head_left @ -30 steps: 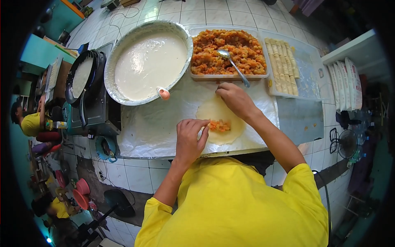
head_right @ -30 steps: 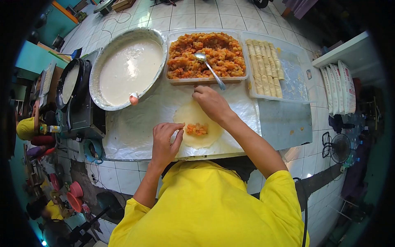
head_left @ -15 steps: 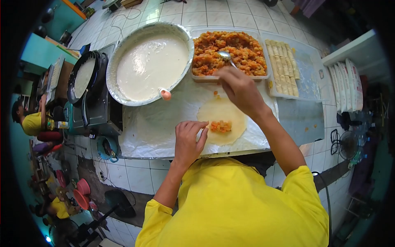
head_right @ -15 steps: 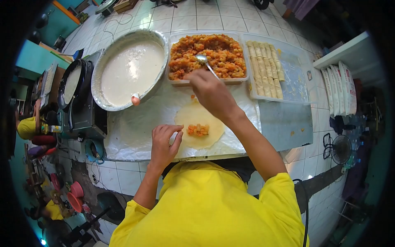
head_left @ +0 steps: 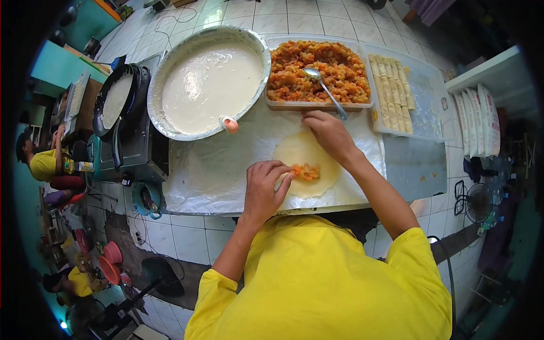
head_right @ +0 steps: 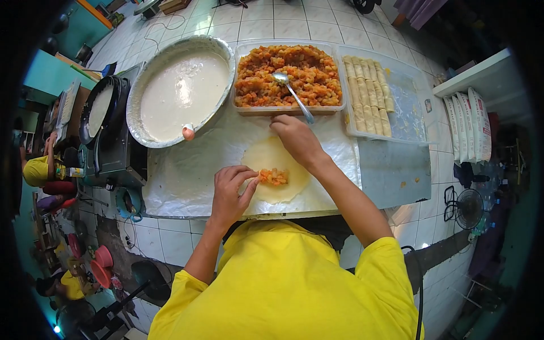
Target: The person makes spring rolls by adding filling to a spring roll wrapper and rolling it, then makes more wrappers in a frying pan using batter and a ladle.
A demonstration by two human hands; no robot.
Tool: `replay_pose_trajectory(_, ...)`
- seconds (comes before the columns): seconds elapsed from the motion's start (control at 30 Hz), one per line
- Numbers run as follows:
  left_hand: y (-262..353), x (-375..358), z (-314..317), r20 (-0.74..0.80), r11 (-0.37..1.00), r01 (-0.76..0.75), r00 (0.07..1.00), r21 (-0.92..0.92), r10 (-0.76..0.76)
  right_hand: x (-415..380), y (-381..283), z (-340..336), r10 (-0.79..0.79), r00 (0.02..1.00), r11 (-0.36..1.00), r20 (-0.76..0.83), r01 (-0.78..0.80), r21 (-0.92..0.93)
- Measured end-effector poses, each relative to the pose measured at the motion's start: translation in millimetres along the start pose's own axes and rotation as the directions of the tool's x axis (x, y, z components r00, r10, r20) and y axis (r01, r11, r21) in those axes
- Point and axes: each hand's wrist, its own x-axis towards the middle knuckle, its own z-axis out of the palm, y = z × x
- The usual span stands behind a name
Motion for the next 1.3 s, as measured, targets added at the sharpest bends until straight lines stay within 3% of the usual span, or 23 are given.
replay_pose_trajectory(0.07, -1.2, -4.3, -0.3, 0.003, 1.0, 0.013, 1.0, 0.002, -0.013, 2.0, -3.0, 1.3, 0.29, 0.952, 0.879, -0.1, -0.223, 0.422)
replay_pose_trajectory(0.1, -1.9, -4.5, -0.1, 0.004, 1.0, 0.023, 1.0, 0.004, -0.023, 4.5, -7.1, -2.1, 0.288, 0.952, 0.879, -0.101, -0.221, 0.422)
replay_pose_trajectory(0.13, -2.0, -4.3, 0.0, 0.004, 1.0, 0.025, 1.0, 0.005, -0.025, 7.7, -15.8, -10.2, 0.449, 0.894, 0.637, -0.012, -0.31, 0.706)
replay_pose_trajectory(0.17, -2.0, -4.7, 0.0, 0.007, 1.0, 0.024, 1.0, 0.005, -0.024, 11.8, -24.5, -19.4, 0.56, 0.819, 0.298, 0.13, -0.345, 0.89)
replay_pose_trajectory(0.23, -2.2, -5.2, 0.6, 0.02, 1.0, 0.024, 1.0, 0.003, -0.024, 28.2, -46.0, -52.8, 0.593, 0.793, 0.364, -0.14, -0.109, 0.925)
replay_pose_trajectory(0.3, -2.7, -3.5, 1.2, 0.033, 1.0, 0.002, 0.999, 0.013, -0.003, 45.2, -53.8, -90.7, 0.454, 0.665, 0.673, -0.593, 0.18, 0.718)
replay_pose_trajectory(0.33, -2.5, -2.2, 0.8, 0.035, 1.0, 0.0, 0.999, 0.012, -0.001, 49.8, -48.3, -104.8, 0.305, 0.574, 0.804, -0.76, 0.272, 0.528)
replay_pose_trajectory(0.4, -1.6, 0.0, -0.5, 0.035, 1.0, -0.006, 0.999, 0.01, 0.005, 57.9, -25.6, -100.7, 0.067, 0.573, 0.955, -0.817, 0.2, 0.219)
replay_pose_trajectory(0.43, -0.2, -1.2, -0.3, 0.046, 1.0, -0.007, 0.999, 0.001, 0.007, 57.1, -7.1, -88.0, -0.074, 0.798, 0.997, -0.598, 0.075, -0.023)
replay_pose_trajectory(0.47, -0.3, -0.3, -1.0, 0.053, 0.999, -0.034, 0.998, 0.004, 0.034, 51.2, 8.4, -71.5, -0.119, 0.948, 0.956, -0.294, 0.03, -0.291)
replay_pose_trajectory(0.53, -5.7, 8.0, -6.3, 0.053, 0.997, -0.074, 0.996, 0.009, 0.074, 32.3, -0.4, -63.6, -0.123, 0.95, 0.964, -0.286, 0.046, -0.263)
replay_pose_trajectory(0.6, -6.7, 3.5, -7.6, 0.06, 0.997, -0.072, 0.996, -0.001, 0.072, 4.5, -29.8, -67.8, 0.048, 0.937, 0.997, -0.347, -0.023, 0.075)
replay_pose_trajectory(0.67, -9.5, 4.4, -8.1, 0.101, 0.995, -0.097, 0.99, -0.005, 0.097, -24.1, -48.8, -61.9, 0.083, 0.989, 0.97, -0.123, -0.052, 0.236)
replay_pose_trajectory(0.8, -13.0, 18.6, -5.8, 0.217, 0.97, -0.242, 0.948, 0.02, 0.232, -67.2, -55.1, -40.4, 0.098, 0.989, 0.964, 0.115, -0.123, 0.235)
replay_pose_trajectory(0.93, -7.2, 31.5, -11.2, 0.263, 0.962, -0.267, 0.934, 0.065, 0.241, -79.0, -60.3, -30.3, 0.16, 0.975, 0.969, 0.156, -0.185, 0.162)
replay_pose_trajectory(1.23, -1.5, 41.8, 7.7, 0.367, 0.933, -0.338, 0.89, 0.128, 0.272, -85.1, -54.4, -24.6, 0.131, 0.987, 0.986, 0.095, -0.14, 0.095)
replay_pose_trajectory(1.3, 1.0, 38.8, 7.3, 0.354, 0.936, -0.319, 0.901, 0.147, 0.251, -83.6, -58.3, -30.7, 0.129, 0.992, 0.981, -0.014, -0.126, 0.145)
